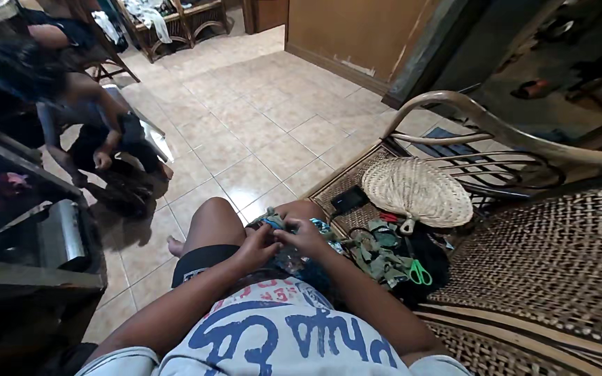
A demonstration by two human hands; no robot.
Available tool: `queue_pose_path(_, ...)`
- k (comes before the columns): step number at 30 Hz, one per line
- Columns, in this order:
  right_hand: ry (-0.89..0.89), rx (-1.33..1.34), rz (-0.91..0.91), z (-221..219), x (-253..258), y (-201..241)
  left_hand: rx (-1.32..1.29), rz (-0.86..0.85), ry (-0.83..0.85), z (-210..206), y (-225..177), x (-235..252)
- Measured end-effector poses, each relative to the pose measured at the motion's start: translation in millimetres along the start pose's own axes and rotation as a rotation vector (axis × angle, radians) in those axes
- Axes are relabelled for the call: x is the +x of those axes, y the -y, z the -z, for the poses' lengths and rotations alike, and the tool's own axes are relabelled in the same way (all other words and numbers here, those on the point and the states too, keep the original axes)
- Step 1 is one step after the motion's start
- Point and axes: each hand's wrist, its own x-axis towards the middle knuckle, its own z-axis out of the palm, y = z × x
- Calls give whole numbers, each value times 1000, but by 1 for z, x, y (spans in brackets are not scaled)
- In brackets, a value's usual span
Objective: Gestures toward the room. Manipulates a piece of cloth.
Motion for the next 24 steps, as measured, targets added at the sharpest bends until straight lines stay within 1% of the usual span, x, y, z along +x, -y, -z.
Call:
queue_pose_path(2, -60, 11, -7, 3, -1, -3, -29, 1, -8, 0, 0, 0)
queue_pose_path(6, -73, 135, -84, 5, -3, -10, -49, -21, -16, -3, 1, -2)
queue_pose_path(10, -104, 235, -140, 3, -4, -10, -3, -83, -23, -3, 6, -2)
queue_pose_path(13, -76, 215, -131, 5, -4, -9, 20, -92, -72, -5, 6, -3)
queue_pose_path(16, -49, 194, -124, 7, -4, -7, -43, -104, -117, -8, 7, 1)
queue_pose_path(19, -111, 225, -108, 4, -7, -5, -88, -73, -140, -10, 4, 5)
queue_pose_path(24, -194, 257, -81, -4, -11, -12, -81, -52, -145, -9, 5, 4)
